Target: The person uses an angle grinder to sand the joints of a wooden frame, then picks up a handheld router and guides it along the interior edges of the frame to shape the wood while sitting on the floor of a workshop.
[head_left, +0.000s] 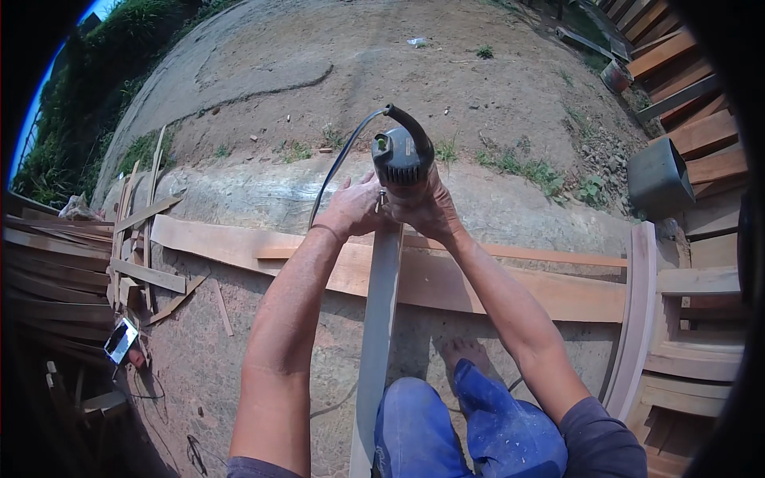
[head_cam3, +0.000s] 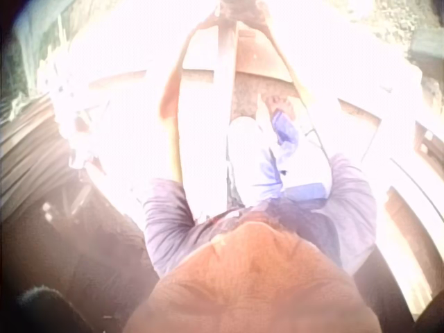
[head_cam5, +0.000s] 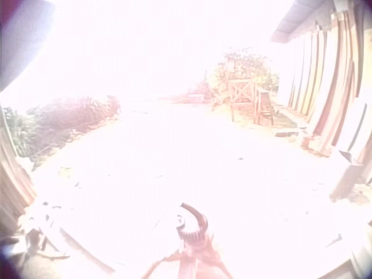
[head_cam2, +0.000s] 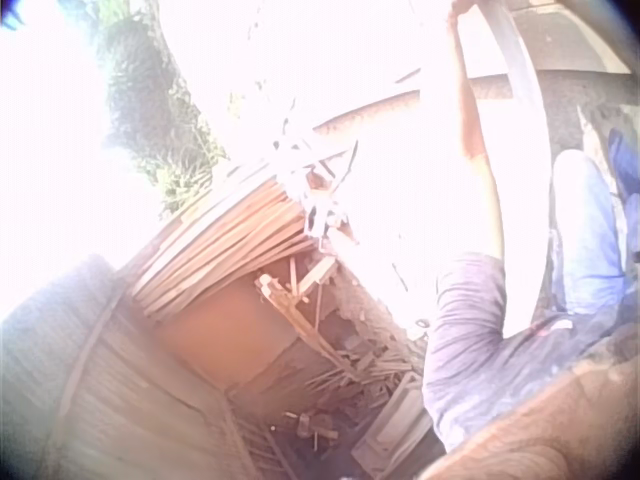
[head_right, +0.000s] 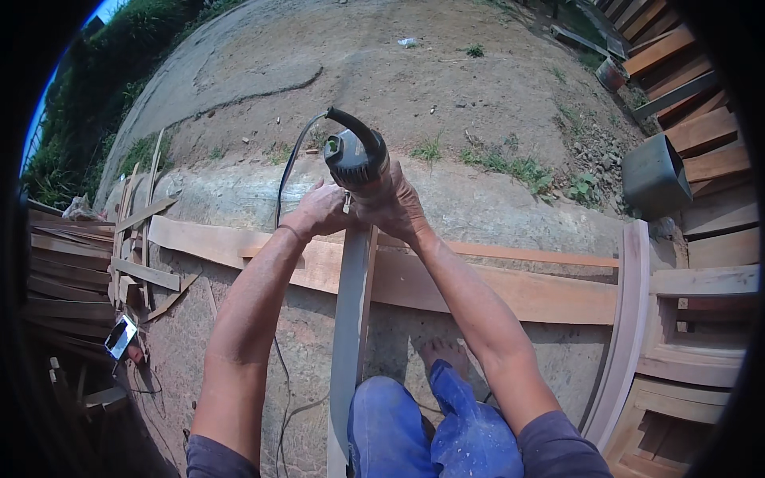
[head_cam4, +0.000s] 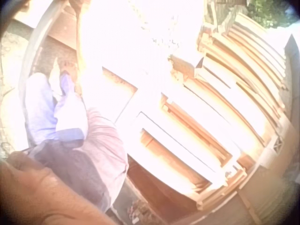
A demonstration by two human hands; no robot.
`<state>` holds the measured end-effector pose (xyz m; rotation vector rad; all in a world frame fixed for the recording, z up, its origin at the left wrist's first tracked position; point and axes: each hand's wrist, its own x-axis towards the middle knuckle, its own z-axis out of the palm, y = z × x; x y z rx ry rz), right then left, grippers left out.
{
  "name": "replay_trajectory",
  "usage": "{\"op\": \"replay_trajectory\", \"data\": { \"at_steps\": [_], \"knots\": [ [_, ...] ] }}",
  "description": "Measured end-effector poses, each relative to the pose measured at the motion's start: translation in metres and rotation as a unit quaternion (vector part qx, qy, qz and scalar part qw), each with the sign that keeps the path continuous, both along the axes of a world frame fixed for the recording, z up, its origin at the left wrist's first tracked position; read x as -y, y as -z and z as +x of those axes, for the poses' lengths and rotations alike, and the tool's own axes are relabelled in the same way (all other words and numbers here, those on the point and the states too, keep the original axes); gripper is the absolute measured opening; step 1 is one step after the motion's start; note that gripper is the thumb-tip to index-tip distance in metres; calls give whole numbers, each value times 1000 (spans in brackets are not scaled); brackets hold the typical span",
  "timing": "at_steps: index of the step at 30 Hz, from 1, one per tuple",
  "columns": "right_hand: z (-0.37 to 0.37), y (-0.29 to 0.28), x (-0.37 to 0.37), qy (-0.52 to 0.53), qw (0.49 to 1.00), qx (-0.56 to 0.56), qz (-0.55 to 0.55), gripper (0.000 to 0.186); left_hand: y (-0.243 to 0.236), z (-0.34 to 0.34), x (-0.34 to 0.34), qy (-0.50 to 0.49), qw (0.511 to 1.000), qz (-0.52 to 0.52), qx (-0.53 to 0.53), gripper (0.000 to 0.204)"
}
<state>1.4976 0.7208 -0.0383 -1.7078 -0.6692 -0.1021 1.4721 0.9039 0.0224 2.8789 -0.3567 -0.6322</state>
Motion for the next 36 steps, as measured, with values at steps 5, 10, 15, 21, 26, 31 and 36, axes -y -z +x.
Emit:
{"op": "replay_trajectory", "data": {
  "at_steps": [5, 10, 15, 21, 26, 31, 36],
  "knots": [
    [13, -7, -2, 19, 999, 38, -10, 69, -3, 17, 0, -2, 1000, 4, -8, 84],
    [28, 0, -3, -17, 999, 12, 31, 69, -1, 30, 0, 6, 1000, 20, -1, 82],
    [39, 5, -5, -33, 998, -16, 58, 66, 1, 39, -1, 9, 1000, 12, 14, 82],
    [50, 5, -6, -25, 999, 0, 48, 66, 8, 50, -4, 13, 1000, 6, 28, 83],
    [58, 6, -8, 12, 998, 58, -9, 65, 8, 57, -4, 2, 1000, -9, 26, 82],
    [50, 4, -7, -56, 996, -28, 64, 64, 18, 49, -2, -20, 997, -7, 79, 74],
    [16, -5, -9, -45, 998, -10, 38, 65, 11, 19, -2, -22, 998, 0, 63, 76]
  ]
}}
